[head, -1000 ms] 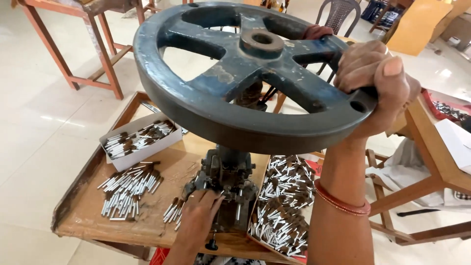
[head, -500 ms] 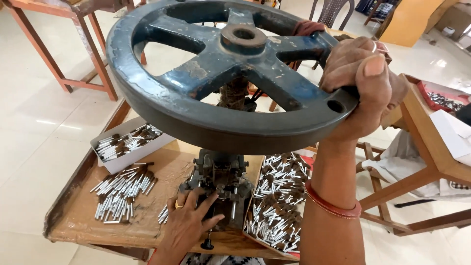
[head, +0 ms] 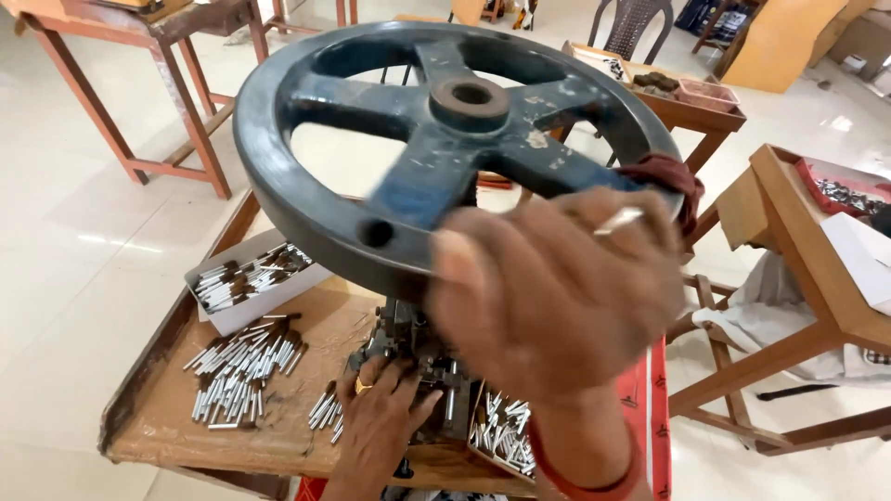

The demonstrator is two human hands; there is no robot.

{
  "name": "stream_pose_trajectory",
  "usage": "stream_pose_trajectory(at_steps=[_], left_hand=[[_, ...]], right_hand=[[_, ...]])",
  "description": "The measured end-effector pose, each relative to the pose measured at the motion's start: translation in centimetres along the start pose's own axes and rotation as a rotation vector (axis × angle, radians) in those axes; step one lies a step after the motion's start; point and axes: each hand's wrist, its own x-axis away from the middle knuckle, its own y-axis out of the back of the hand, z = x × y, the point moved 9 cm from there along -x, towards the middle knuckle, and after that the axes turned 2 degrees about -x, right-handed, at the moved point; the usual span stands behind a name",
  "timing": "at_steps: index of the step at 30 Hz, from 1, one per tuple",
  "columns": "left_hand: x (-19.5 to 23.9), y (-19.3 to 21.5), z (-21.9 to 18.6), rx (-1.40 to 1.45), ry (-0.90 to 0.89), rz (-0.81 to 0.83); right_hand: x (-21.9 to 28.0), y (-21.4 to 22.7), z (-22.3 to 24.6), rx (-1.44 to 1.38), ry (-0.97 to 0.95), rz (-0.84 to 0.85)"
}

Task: Operating a manual press machine to assemble small metal components into a jig.

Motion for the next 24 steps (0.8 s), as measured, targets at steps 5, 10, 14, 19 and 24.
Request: stream_pose_trajectory(at_steps=[5,10,14,19,24], left_hand=[[4.1,-10.4,3.4,-0.017,-0.209,0.015],[1.7,-3.3,-7.1,0.464,-0.237,0.069],[3.7,-7.4,1.2,-0.057,-0.062,0.383],[6.6,0.3,13.9,-0.06,0.352,0.097],[7.0,0.4,15.6,-0.093,0.358,0.14]], right_hand=[[6.7,-0.9,-14.4,-0.787,-0.294,-0.275],[5.6,-3.2,-15.4,-1.0,-0.18,-0.192],[6.9,-3.6,-16.5,-0.988,-0.15,-0.172],[6.5,-3.2,-15.4,-0.893,-0.064,-0.181],[6.1,-2.5,-14.5,-0.965,-0.133,-0.304]])
